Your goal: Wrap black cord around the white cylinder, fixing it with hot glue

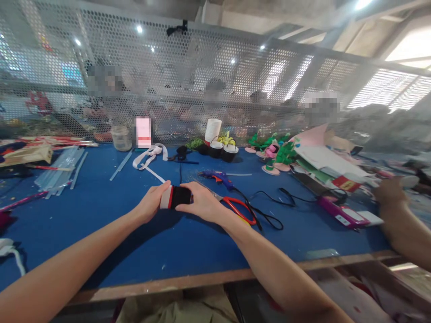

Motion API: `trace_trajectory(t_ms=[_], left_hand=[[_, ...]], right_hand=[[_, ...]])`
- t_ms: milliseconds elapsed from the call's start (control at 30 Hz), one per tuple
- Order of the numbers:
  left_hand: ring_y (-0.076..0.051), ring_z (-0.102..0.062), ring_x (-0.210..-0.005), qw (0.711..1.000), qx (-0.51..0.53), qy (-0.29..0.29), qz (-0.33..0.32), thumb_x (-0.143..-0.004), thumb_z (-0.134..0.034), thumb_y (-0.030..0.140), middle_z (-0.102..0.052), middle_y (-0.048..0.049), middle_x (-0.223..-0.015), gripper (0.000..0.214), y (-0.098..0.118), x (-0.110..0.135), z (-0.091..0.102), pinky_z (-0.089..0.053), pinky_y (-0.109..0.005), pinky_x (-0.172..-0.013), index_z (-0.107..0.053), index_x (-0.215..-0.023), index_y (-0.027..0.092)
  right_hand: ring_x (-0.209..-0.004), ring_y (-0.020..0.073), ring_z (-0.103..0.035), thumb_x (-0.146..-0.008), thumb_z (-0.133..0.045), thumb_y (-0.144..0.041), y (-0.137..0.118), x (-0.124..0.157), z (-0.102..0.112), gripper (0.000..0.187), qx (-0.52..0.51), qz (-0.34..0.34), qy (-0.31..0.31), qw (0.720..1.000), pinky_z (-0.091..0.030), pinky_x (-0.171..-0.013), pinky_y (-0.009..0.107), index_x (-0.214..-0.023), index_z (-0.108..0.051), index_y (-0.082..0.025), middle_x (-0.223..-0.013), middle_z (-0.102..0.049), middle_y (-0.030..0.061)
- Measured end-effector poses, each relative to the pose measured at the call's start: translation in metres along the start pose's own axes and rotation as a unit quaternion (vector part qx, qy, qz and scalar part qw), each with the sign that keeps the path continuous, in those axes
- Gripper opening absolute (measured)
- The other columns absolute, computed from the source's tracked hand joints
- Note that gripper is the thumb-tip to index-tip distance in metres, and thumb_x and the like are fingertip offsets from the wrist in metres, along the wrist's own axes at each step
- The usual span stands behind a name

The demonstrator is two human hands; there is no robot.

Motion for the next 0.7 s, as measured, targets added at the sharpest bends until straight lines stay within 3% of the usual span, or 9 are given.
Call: trace_trajectory(t_ms=[133, 300, 400, 467, 567, 633, 700], left_hand=[[-0.009, -0.041, -0.047, 0.998, 0.056, 0.018, 0.010, -0.061, -0.054, 0.043, -0.049, 0.0035, -0.047, 0.032, -0.003, -0.002, 0.002, -0.032, -0.021, -0.048, -0.051, -0.054, 0.012], [-0.008, -0.038, -0.044, 1.000, -0.010, 0.003, 0.001, -0.063, -0.052, 0.044, -0.049, 0.0035, -0.047, 0.034, -0.007, 0.000, -0.003, -0.028, -0.021, -0.045, -0.054, -0.058, 0.011], [-0.008, -0.038, -0.042, 0.999, -0.033, -0.001, 0.008, -0.064, -0.052, 0.046, -0.047, 0.0038, -0.044, 0.036, -0.011, 0.001, -0.004, -0.027, -0.020, -0.043, -0.054, -0.056, 0.011], [-0.008, -0.040, -0.042, 0.999, -0.033, -0.003, 0.025, -0.064, -0.053, 0.045, -0.048, 0.0033, -0.044, 0.035, -0.014, 0.002, -0.003, -0.028, -0.020, -0.044, -0.053, -0.055, 0.011], [-0.009, -0.044, -0.043, 0.998, -0.037, -0.008, 0.048, -0.064, -0.054, 0.044, -0.051, 0.0024, -0.045, 0.033, -0.017, 0.002, -0.003, -0.030, -0.020, -0.044, -0.055, -0.056, 0.011], [-0.009, -0.046, -0.043, 0.998, -0.036, -0.009, 0.048, -0.064, -0.054, 0.042, -0.054, 0.0018, -0.045, 0.031, -0.016, 0.002, -0.004, -0.031, -0.020, -0.044, -0.056, -0.057, 0.011], [-0.010, -0.048, -0.043, 0.998, -0.031, -0.004, 0.052, -0.065, -0.054, 0.039, -0.055, 0.0010, -0.046, 0.029, -0.015, 0.002, -0.004, -0.032, -0.020, -0.044, -0.057, -0.057, 0.011]], right_hand=[[-0.091, 0.0219, -0.047, -0.056, -0.069, -0.029, -0.008, 0.002, -0.005, 0.054, 0.056, 0.021, 0.015, 0.998, -0.038, -0.081, 0.035, -0.103, -0.050, -0.009, -0.096, -0.053, 0.0117], [-0.084, 0.0183, -0.051, -0.058, -0.065, -0.039, -0.007, 0.003, -0.007, 0.047, 0.028, 0.026, 0.004, 0.999, -0.041, -0.074, 0.031, -0.095, -0.054, -0.013, -0.089, -0.055, 0.0079], [-0.070, 0.0141, -0.054, -0.070, -0.053, -0.041, 0.010, -0.002, 0.026, 0.028, 0.001, -0.024, 0.079, 0.997, -0.042, -0.064, 0.026, -0.080, -0.058, -0.015, -0.078, -0.060, 0.0050], [-0.062, 0.0133, -0.054, -0.076, -0.044, -0.042, 0.030, -0.004, 0.063, 0.031, 0.011, -0.080, 0.162, 0.983, -0.041, -0.059, 0.025, -0.071, -0.058, -0.015, -0.067, -0.060, 0.0037], [-0.062, 0.0143, -0.057, -0.080, -0.034, -0.043, 0.059, -0.006, 0.111, 0.038, 0.057, -0.143, 0.238, 0.959, -0.040, -0.058, 0.024, -0.076, -0.057, -0.014, -0.068, -0.062, 0.0050], [-0.072, 0.0168, -0.058, -0.082, -0.030, -0.040, 0.077, -0.009, 0.128, 0.038, 0.150, -0.196, 0.230, 0.941, -0.040, -0.063, 0.025, -0.083, -0.057, -0.013, -0.077, -0.064, 0.0077], [-0.079, 0.0200, -0.058, -0.082, -0.032, -0.035, 0.101, -0.013, 0.121, 0.036, 0.242, -0.262, 0.130, 0.925, -0.039, -0.065, 0.026, -0.082, -0.059, -0.012, -0.080, -0.064, 0.0109]])
Point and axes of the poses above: each hand's wrist, its own x-axis away from the middle knuckle, its own z-axis out of the back of the hand, y = z × x, the point moved 9 cm from there along -x, towards the middle knuckle
